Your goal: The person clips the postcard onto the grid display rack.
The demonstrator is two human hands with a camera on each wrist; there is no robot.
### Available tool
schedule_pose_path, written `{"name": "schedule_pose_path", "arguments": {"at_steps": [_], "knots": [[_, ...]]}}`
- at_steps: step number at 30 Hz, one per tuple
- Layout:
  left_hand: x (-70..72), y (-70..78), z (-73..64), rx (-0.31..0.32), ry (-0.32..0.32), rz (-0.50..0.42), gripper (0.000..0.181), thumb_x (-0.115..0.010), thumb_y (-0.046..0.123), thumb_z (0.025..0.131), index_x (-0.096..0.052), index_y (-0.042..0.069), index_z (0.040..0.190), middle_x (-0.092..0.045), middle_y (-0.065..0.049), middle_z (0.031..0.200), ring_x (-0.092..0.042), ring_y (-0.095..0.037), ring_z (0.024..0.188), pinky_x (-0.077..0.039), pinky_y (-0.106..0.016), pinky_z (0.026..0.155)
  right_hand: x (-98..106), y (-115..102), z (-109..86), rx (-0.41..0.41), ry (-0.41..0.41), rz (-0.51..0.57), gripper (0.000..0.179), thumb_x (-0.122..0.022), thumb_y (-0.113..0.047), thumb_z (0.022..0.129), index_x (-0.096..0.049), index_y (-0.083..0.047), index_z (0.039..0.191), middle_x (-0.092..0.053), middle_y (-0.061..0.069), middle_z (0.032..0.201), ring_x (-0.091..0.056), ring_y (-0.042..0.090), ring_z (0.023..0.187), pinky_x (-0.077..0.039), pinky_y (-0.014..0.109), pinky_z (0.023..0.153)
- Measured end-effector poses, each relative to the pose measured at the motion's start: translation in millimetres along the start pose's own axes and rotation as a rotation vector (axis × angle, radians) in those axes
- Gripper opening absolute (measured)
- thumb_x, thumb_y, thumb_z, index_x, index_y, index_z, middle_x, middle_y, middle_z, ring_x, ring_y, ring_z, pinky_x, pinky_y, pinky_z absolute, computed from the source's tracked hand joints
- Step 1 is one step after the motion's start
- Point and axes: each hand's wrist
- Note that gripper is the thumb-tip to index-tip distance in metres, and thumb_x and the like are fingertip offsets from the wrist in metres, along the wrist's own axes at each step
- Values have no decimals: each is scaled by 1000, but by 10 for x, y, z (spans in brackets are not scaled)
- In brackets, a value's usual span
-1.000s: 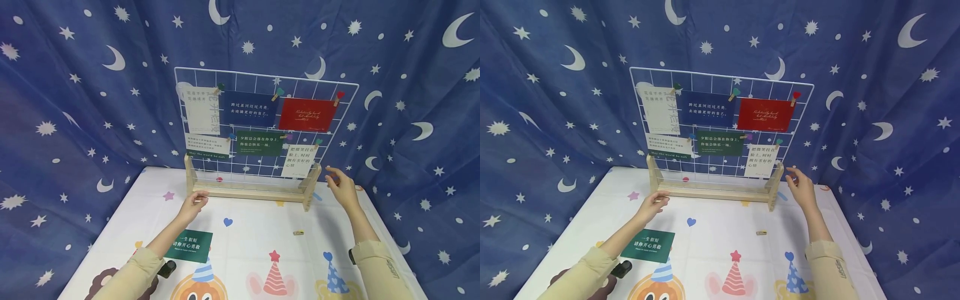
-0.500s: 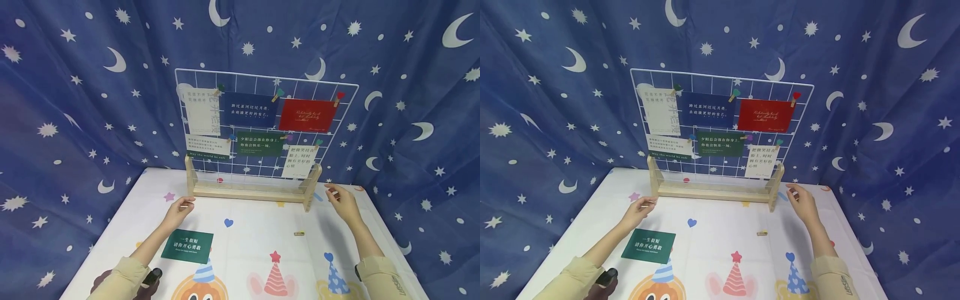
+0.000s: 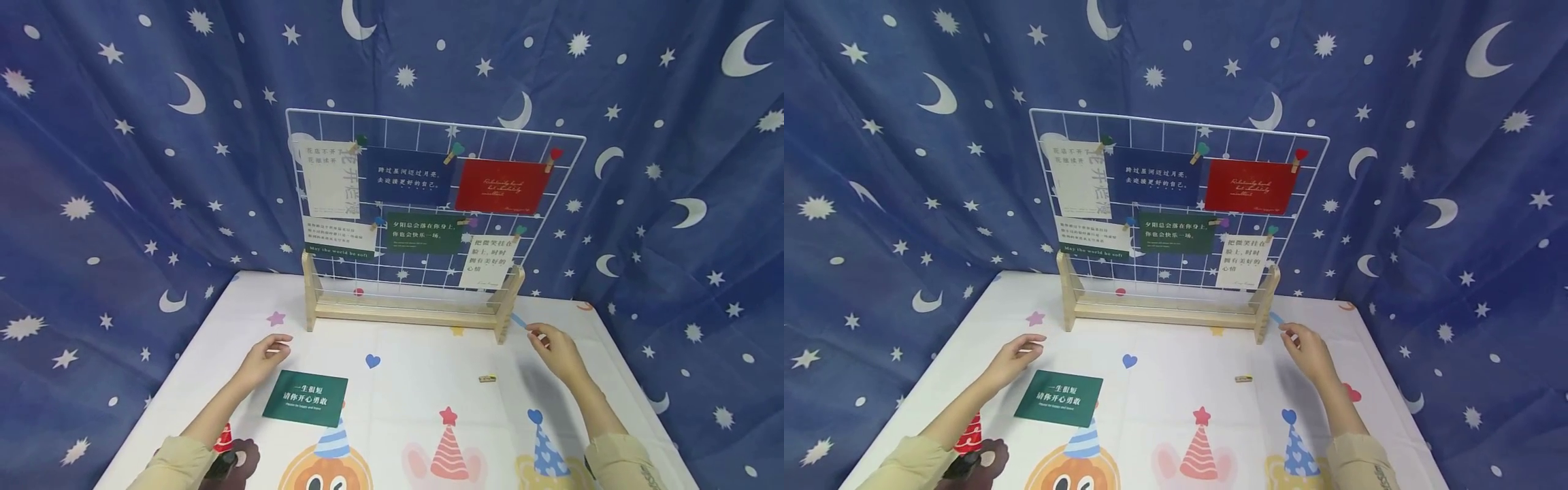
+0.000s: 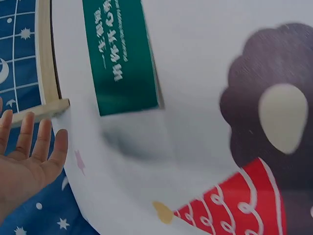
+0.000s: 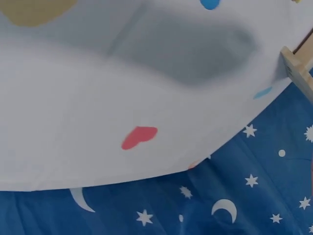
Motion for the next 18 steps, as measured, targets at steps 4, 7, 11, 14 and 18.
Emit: {"name": "schedule_pose_path", "arguments": {"at_steps": [4, 7, 11, 14, 18], "knots": [[59, -68, -49, 32, -24, 25, 37, -55, 15, 95, -50, -8, 124, -59, -27, 113, -58, -37, 102, -50, -47, 91, -47, 18, -75, -8, -14, 0, 19, -58, -3, 90, -64, 4, 107, -67, 19, 92, -60, 21, 69, -51, 31, 60], [43, -129, -57, 46, -35, 34, 35, -55, 11, 94, -51, -8, 123, -59, -28, 113, -60, -38, 101, -50, -48, 90, -60, 69, -158, -16, -44, -5, 19, -58, -4, 90, -65, 3, 106, -67, 18, 91, -59, 18, 69, -50, 29, 59], [-1, -210, -74, 32, -66, 66, 35, -56, 8, 92, -51, -8, 123, -56, -31, 117, -57, -43, 106, -48, -51, 93, -78, 151, -262, 0, -72, -31, 17, -60, -4, 89, -66, 2, 104, -68, 14, 88, -57, 15, 68, -48, 28, 58], [-21, -260, -109, 28, -95, 115, 42, -59, 14, 91, -48, -7, 127, -50, -33, 126, -49, -49, 116, -43, -57, 98, -89, 203, -320, 18, -77, -44, 16, -61, -4, 88, -67, 1, 102, -68, 11, 85, -55, 12, 66, -47, 27, 57], [-31, -317, -170, 16, -136, 206, 63, -69, 25, 85, -42, -1, 135, -39, -35, 136, -35, -54, 126, -33, -67, 101, -112, 252, -376, 19, -86, -30, 16, -62, -4, 87, -67, 1, 101, -68, 9, 84, -55, 11, 66, -46, 25, 56]]}}
Point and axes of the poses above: each hand's wrist, its own z-axis towards the middle knuckle, its own x-axis out of the back of the hand, y = z × x
